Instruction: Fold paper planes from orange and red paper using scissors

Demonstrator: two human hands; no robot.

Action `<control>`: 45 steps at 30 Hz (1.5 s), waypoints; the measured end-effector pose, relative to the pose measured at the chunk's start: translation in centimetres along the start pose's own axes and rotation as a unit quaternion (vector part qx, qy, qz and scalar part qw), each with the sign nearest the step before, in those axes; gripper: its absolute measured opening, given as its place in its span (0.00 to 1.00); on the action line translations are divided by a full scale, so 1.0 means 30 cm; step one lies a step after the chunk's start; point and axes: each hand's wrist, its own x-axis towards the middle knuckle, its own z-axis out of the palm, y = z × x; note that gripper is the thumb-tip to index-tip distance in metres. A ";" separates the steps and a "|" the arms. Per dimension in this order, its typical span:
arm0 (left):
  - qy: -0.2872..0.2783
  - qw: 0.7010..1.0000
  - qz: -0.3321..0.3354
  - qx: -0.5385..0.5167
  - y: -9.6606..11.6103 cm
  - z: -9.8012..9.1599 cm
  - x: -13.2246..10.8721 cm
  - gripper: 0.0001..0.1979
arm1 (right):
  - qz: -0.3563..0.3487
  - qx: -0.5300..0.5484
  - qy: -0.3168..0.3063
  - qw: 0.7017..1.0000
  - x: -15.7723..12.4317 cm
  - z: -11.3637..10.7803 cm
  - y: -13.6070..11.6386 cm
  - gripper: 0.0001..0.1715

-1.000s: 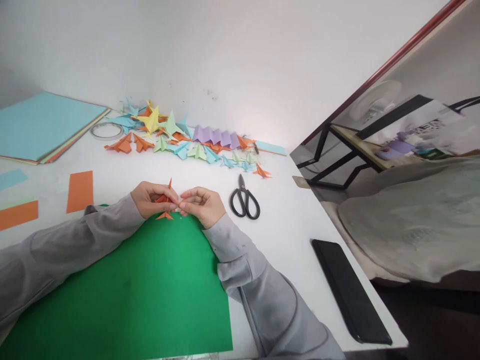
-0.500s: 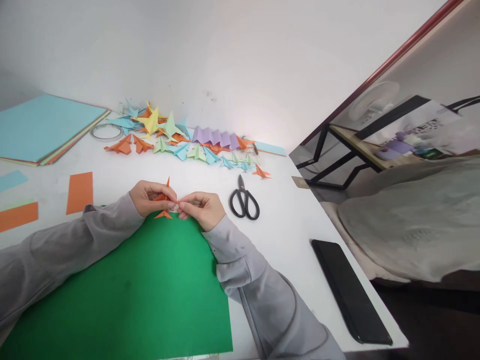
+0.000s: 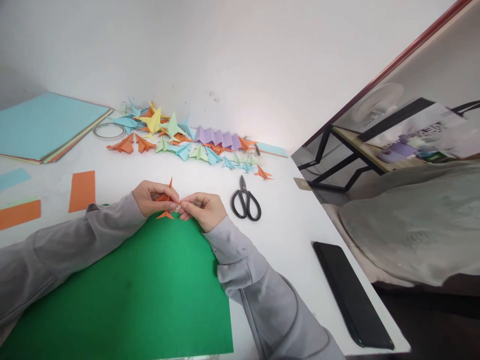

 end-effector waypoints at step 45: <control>0.069 0.994 0.013 -0.083 0.024 0.046 -0.028 0.08 | -0.234 -0.418 0.112 0.870 -0.036 0.012 0.008 0.15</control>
